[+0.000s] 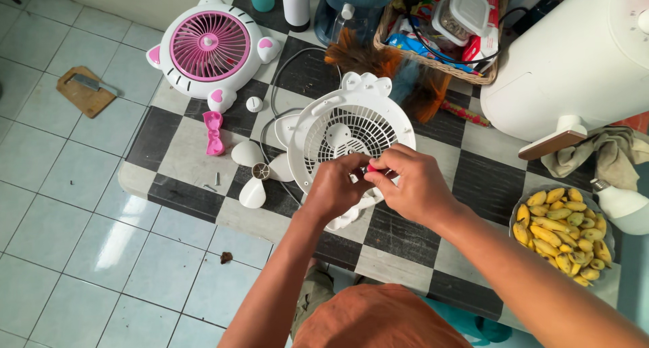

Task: The person uses a screwdriver to remove screws from the front grille of a white cat-shaped electric fan. They repeatedly loosen and remove screws from the grille while holding the fan steady on a checkered table.

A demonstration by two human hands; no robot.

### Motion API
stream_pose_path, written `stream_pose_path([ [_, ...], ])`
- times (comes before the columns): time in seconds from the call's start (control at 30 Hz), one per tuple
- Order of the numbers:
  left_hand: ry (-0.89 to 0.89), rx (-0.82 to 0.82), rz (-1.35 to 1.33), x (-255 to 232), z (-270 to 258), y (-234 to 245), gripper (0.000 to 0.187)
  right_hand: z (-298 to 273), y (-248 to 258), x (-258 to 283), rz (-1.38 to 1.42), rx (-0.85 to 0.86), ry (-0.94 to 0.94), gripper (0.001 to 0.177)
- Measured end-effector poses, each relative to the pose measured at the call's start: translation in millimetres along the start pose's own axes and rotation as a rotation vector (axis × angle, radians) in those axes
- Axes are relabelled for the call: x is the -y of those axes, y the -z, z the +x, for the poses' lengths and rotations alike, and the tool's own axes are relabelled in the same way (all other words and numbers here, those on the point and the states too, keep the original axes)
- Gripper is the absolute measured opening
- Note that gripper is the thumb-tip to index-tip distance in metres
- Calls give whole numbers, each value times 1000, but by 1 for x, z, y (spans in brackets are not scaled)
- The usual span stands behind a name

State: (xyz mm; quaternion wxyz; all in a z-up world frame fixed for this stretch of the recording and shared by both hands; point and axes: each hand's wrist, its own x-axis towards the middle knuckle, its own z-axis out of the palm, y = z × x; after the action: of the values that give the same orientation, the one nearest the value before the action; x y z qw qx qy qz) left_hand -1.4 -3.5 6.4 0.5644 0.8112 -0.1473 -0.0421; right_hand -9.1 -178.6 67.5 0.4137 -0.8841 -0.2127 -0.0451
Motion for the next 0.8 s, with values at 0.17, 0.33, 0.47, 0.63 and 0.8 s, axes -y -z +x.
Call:
stream_pose_path([
  [0.17, 20, 20, 10, -1, 0, 1, 25, 2, 4, -1, 11, 9, 70, 17],
  [0.33, -27, -131, 16, 0, -2, -12, 21, 2, 11, 6, -35, 56, 69, 22],
  [0.47, -19, -205, 36, 3, -1, -23, 19, 3, 4, 9, -136, -22, 25, 21],
  [0.63, -117, -69, -4, 20, 0, -20, 21, 6, 8, 2, -81, 43, 82, 15],
  [0.8, -79, -102, 48, 35, -2, -27, 14, 7, 10, -1, -15, 108, 58, 22],
])
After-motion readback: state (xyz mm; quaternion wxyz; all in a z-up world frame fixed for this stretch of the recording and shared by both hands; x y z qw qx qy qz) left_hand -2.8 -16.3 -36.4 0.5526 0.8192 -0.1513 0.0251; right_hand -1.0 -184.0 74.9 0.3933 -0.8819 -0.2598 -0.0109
